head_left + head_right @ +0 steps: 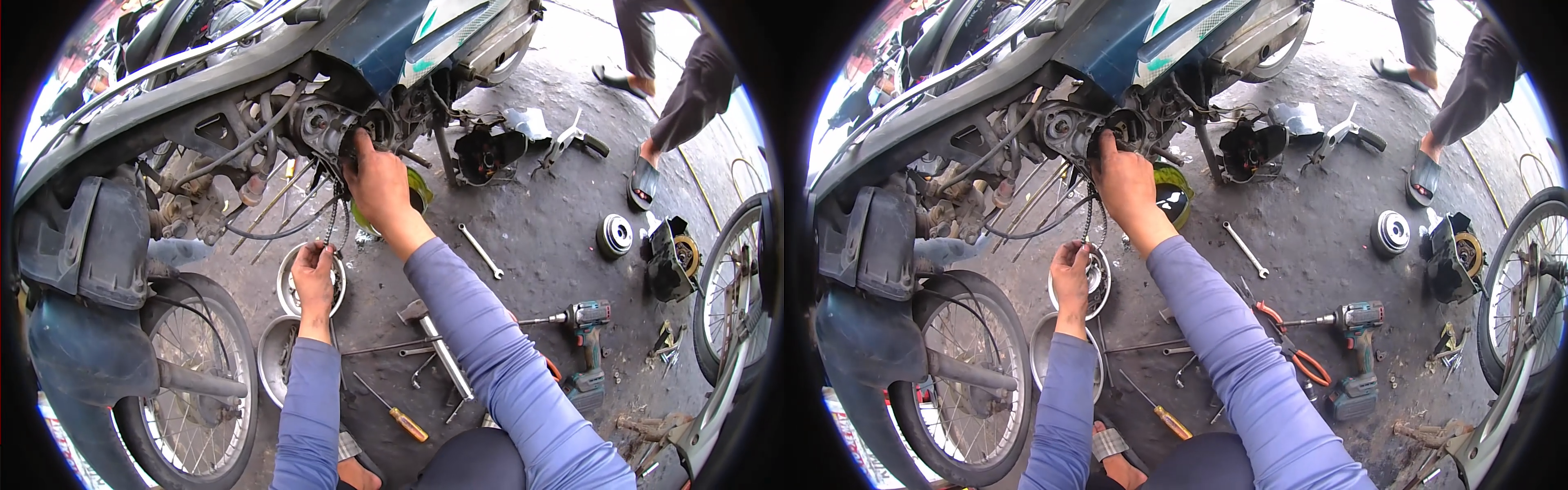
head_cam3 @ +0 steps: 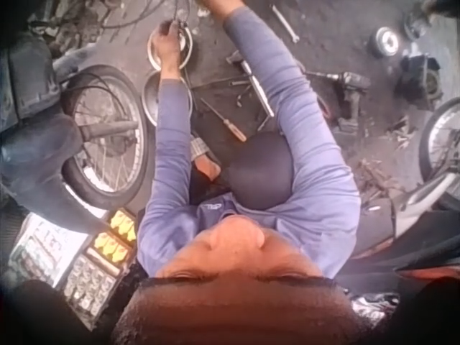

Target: Disassembling motorcycle engine components using manual and power tools.

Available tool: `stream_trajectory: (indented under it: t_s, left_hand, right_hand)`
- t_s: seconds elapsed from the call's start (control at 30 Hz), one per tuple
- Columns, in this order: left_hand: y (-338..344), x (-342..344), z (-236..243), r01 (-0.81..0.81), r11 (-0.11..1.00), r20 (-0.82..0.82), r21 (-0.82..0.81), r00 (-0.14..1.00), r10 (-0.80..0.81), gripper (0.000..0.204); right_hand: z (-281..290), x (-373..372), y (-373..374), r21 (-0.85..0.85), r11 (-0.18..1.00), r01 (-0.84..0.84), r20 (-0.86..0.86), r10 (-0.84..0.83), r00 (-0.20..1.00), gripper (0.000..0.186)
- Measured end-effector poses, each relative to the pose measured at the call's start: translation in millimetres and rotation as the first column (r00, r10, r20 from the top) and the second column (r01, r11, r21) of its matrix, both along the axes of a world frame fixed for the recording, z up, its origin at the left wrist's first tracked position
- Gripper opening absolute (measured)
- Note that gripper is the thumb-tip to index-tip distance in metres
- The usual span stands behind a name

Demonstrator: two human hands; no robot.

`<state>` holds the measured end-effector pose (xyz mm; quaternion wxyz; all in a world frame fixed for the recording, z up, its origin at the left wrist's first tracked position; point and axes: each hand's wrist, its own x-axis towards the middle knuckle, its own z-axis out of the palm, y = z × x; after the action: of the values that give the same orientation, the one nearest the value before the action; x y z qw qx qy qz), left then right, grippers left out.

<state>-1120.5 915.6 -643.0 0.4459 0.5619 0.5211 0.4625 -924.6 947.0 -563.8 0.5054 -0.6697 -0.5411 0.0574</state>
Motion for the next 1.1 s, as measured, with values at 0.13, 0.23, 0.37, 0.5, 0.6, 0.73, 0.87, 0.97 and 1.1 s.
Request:
stream_trajectory:
  t_s: [0.13, 0.23, 0.37, 0.5, 0.6, 0.73, 0.87, 0.97, 1.1]
  left_hand:
    - [5, 8, -1, -0.036, 0.999, 0.032, -0.018, 0.999, 0.036, 0.013]
    - [-3, 11, 0, -0.059, 0.998, 0.094, 0.012, 0.994, 0.058, 0.015]
    - [-31, 7, -6, 0.128, 0.923, 0.494, -0.364, 0.866, 0.075, 0.019]
    - [-42, -19, -27, 0.217, 0.852, 0.587, -0.476, 0.800, 0.124, 0.024]
    - [-26, -59, -42, -0.066, 0.847, 0.026, -0.528, 0.995, 0.093, 0.028]
    - [-9, -107, -48, 0.016, 0.981, -0.827, -0.195, 0.536, -0.173, 0.033]
    - [-10, -111, -25, -0.042, 0.999, -0.848, -0.009, 0.530, 0.015, 0.028]
    - [-13, -69, -1, -0.024, 0.998, -0.537, 0.055, 0.842, 0.050, 0.025]
    - [6, 17, 12, 0.115, 0.953, -0.217, 0.280, 0.975, -0.054, 0.037]
  right_hand:
    - [-6, 5, -13, 0.050, 0.999, 0.021, 0.037, -0.023, 0.999, 0.051]
    - [-22, 2, -42, -0.014, 1.000, -0.001, -0.064, 0.000, 0.998, 0.050]
    - [-56, -30, -88, -0.272, 0.915, -0.298, 0.033, 0.318, 0.947, 0.042]
    - [-72, -49, -96, -0.319, 0.839, -0.441, 0.145, 0.503, 0.852, 0.043]
    - [-70, -33, -93, -0.318, 0.863, -0.393, 0.022, 0.421, 0.907, 0.045]
    - [-57, 5, -92, -0.201, 0.940, -0.275, -0.217, 0.231, 0.948, 0.037]
    - [-43, 44, -79, -0.142, 0.982, -0.128, -0.252, 0.090, 0.964, 0.031]
    - [-36, 66, -61, 0.009, 0.997, -0.078, -0.008, 0.078, 0.997, 0.032]
    - [-33, 66, -40, -0.074, 0.953, -0.293, 0.382, 0.298, 0.875, 0.059]
